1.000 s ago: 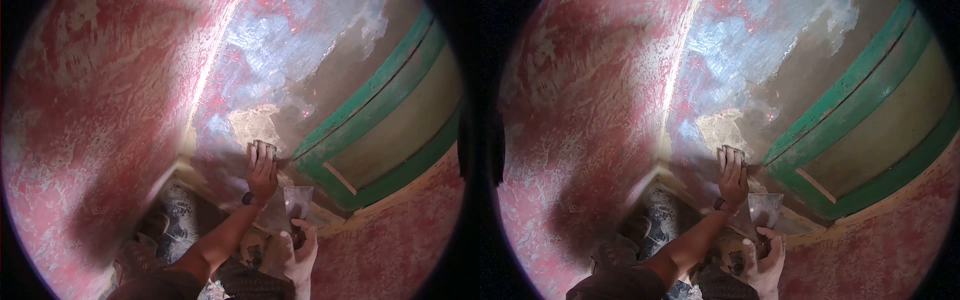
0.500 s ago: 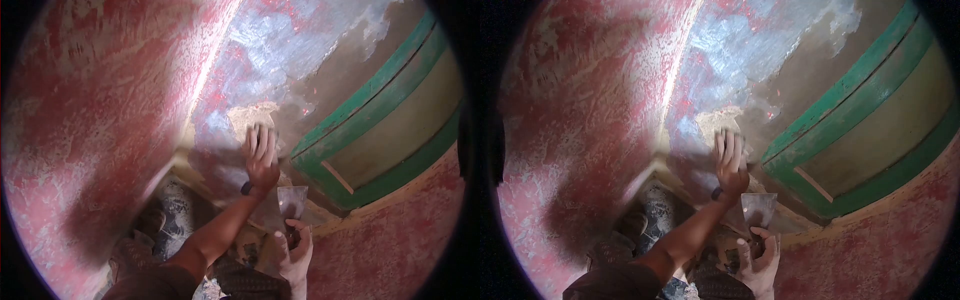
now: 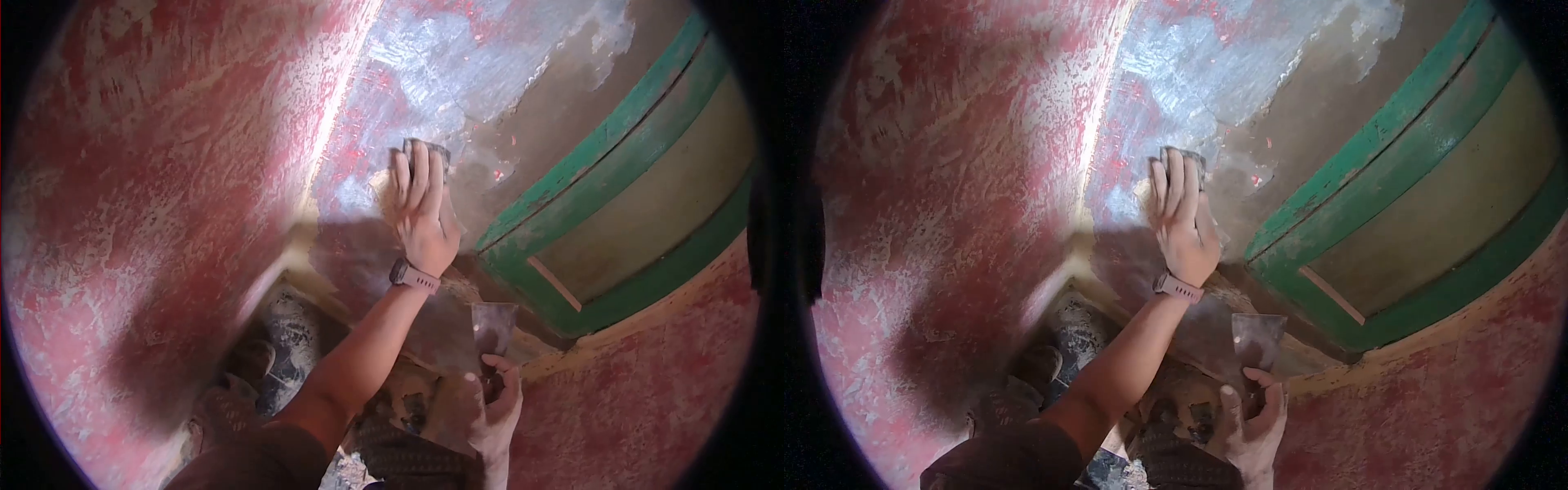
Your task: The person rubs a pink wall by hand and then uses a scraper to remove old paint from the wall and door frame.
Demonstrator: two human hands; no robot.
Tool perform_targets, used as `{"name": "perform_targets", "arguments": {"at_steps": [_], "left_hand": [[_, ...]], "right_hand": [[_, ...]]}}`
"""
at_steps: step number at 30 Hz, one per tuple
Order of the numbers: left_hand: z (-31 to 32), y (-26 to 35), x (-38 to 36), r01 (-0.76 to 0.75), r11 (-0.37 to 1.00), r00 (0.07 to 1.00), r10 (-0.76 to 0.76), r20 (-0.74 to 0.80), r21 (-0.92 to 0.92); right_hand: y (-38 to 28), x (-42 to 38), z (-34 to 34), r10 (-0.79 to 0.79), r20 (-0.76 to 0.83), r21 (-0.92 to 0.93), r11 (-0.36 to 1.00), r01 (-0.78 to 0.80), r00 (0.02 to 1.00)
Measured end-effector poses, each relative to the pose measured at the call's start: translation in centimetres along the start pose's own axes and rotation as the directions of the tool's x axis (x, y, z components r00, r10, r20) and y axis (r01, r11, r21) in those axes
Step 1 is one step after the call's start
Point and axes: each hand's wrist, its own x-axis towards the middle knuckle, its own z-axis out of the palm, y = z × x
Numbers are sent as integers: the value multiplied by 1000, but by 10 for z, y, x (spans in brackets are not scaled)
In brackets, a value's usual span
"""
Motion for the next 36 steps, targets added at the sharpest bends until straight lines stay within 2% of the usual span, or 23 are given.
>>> {"name": "perform_targets", "arguments": {"at_steps": [2,4,5,8,14,16,19,21,22,24,25,28,31,33,36], "left_hand": [[3,-5,-8,-20,998,1000,20,3,56],[3,-14,-46,-24,993,999,21,31,115],[6,-21,-70,-14,1000,1000,14,-4,4],[9,-30,-93,-10,1000,1000,10,9,7],[-8,-2,5,41,994,999,-44,21,97],[-6,-5,-14,26,996,999,-28,17,87],[12,-20,-89,41,998,999,-42,1,48],[13,-14,-111,88,996,996,-88,-9,17],[15,-19,-117,60,998,998,-60,-4,5],[7,-11,-84,-6,1000,1000,6,17,-25],[2,-2,-67,6,1000,999,-7,44,19],[8,-8,-80,-3,1000,999,3,31,15],[8,-13,-129,-1,1000,998,0,63,24],[4,-6,-126,16,1000,997,-17,77,20],[9,-8,-98,-83,996,996,84,13,-21]], "right_hand": [[-1,2,-1,-14,-15,-12,1000,14,1000],[-2,5,1,-62,-10,-67,996,61,998],[-5,5,3,-69,7,-58,996,69,998],[-14,4,9,-71,55,-51,996,74,996],[-8,0,2,4,29,-10,1000,-4,1000],[-6,3,3,-30,-7,-14,999,30,1000],[-9,6,9,-64,5,-6,998,64,998],[-16,5,8,-9,48,-29,1000,11,999],[-18,4,7,23,73,-41,999,-20,997],[-8,3,8,-22,44,2,1000,22,999],[-5,2,7,-44,21,27,999,44,999],[-9,3,1,44,18,48,998,-44,999],[-9,7,3,-23,22,-50,998,24,1000],[-13,6,3,-20,51,-69,997,23,998],[-4,5,3,-60,29,-28,998,61,998]]}}
